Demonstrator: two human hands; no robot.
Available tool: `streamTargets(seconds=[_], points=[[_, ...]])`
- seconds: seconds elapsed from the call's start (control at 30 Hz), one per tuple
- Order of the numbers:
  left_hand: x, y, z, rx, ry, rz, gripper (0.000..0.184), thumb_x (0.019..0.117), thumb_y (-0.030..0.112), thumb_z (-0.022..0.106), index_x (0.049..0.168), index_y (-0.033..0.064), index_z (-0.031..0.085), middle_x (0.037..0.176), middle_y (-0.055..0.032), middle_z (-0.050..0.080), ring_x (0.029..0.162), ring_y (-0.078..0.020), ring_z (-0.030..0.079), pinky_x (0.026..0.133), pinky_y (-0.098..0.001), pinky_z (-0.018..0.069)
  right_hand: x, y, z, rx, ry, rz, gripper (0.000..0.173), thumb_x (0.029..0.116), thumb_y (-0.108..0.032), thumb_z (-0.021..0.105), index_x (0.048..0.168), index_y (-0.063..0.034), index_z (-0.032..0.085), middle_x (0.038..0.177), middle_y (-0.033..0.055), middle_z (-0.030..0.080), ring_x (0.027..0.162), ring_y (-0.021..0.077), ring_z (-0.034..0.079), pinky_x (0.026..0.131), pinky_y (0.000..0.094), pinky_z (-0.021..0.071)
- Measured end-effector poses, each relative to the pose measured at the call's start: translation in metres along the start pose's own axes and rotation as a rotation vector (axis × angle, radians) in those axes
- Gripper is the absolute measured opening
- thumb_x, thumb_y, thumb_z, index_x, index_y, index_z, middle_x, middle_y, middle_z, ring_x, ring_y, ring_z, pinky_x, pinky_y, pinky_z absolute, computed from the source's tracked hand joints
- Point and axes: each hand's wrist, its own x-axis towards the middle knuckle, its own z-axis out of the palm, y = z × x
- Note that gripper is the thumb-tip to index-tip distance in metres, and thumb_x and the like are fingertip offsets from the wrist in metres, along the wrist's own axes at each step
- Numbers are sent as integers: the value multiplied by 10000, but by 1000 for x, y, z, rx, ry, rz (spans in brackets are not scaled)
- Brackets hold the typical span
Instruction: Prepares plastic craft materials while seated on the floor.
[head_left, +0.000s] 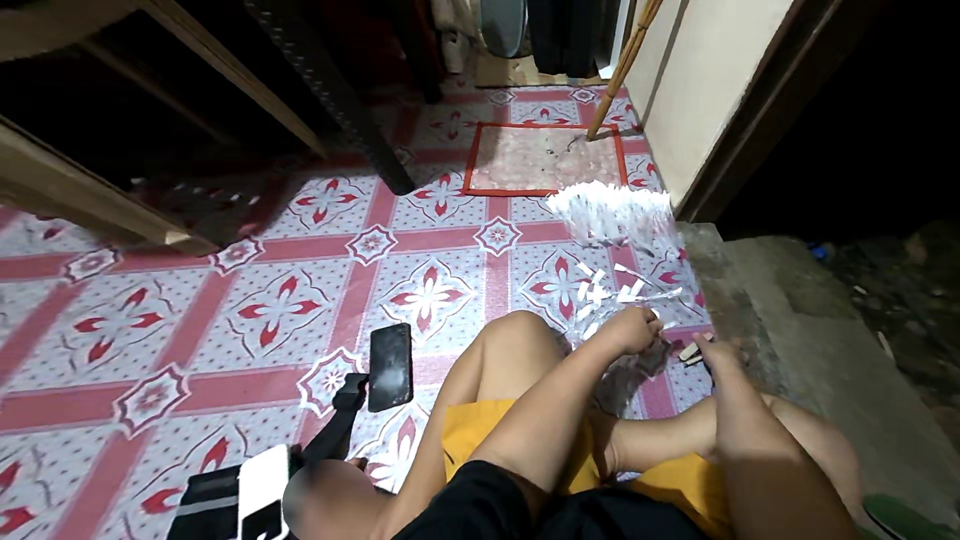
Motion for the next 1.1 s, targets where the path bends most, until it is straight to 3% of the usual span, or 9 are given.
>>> streamTargets(seconds=[0.13, 0.27, 0.33, 0.4, 0.53, 0.63, 0.73, 0.93, 1.1], points=[[-3, -1, -5, -2, 5, 28, 474, 1035, 624, 395, 1129, 257, 680, 846, -4, 711, 691, -161, 700, 622, -440, 620, 5, -3, 14, -31, -7, 28, 1342, 451, -707, 835, 1541, -139, 296, 1347, 249, 553, 1154, 433, 611, 851, 666, 548], [-3, 3, -8, -26, 22, 82, 476, 1040, 629, 378, 1116, 264, 674, 815, 7, 693, 659, -146, 685, 600, -419, 617, 11, 15, 20, 232, -87, 100, 870, 483, -505, 887, 1232, -144, 631, 1096, 146, 685, 974, 325, 681, 717, 608, 578], [-6, 9, -11, -54, 38, 107, 479, 1045, 623, 374, 1132, 262, 675, 812, 7, 693, 656, -142, 681, 599, -407, 613, -19, -1, -19, 728, -243, 164, 578, 637, -396, 874, 1122, -146, 684, 1008, 88, 709, 894, 258, 705, 673, 527, 612], [-7, 12, -13, -95, 58, 145, 476, 1050, 614, 384, 1149, 259, 684, 803, 9, 692, 643, -135, 675, 599, -385, 614, -62, -31, -72, 1185, -440, 139, 452, 811, -368, 777, 1181, -135, 662, 1046, 82, 713, 933, 244, 711, 751, 496, 623], [-6, 16, -12, -163, 125, 199, 434, 1063, 559, 417, 1127, 234, 696, 764, 23, 679, 622, -113, 661, 603, -344, 611, -170, -96, -170, 1669, -809, -35, 426, 983, -319, 533, 1362, -131, 489, 1121, 144, 656, 972, 328, 687, 853, 625, 568], [0, 12, -6, -171, 169, 218, 435, 1064, 564, 408, 1142, 252, 699, 764, 29, 676, 622, -108, 659, 604, -347, 613, -213, -115, -190, 1533, -907, -314, 522, 975, -289, 563, 1473, -208, 428, 1057, 112, 647, 816, 252, 678, 675, 482, 604], [5, 7, -1, -145, 218, 222, 434, 1058, 580, 403, 1139, 275, 701, 758, 42, 673, 612, -94, 648, 596, -339, 604, -231, -122, -195, 1376, -830, -469, 499, 1002, -275, 616, 1460, -177, 444, 916, 76, 635, 689, 178, 650, 586, 367, 593], [5, 9, -3, -61, 236, 208, 416, 1049, 592, 410, 1093, 296, 698, 753, 62, 672, 626, -87, 658, 607, -358, 616, -236, -123, -195, 1296, -664, -532, 663, 813, -121, 829, 1377, -52, 488, 1059, 145, 675, 851, 255, 708, 718, 441, 637], [3, 8, 0, 94, 241, 242, 420, 1043, 617, 385, 1081, 337, 695, 763, 91, 673, 663, -61, 660, 660, -389, 624, -234, -120, -192, 1251, -567, -537, 632, 764, -133, 883, 1292, -38, 550, 1095, 125, 676, 932, 235, 701, 772, 436, 636]])
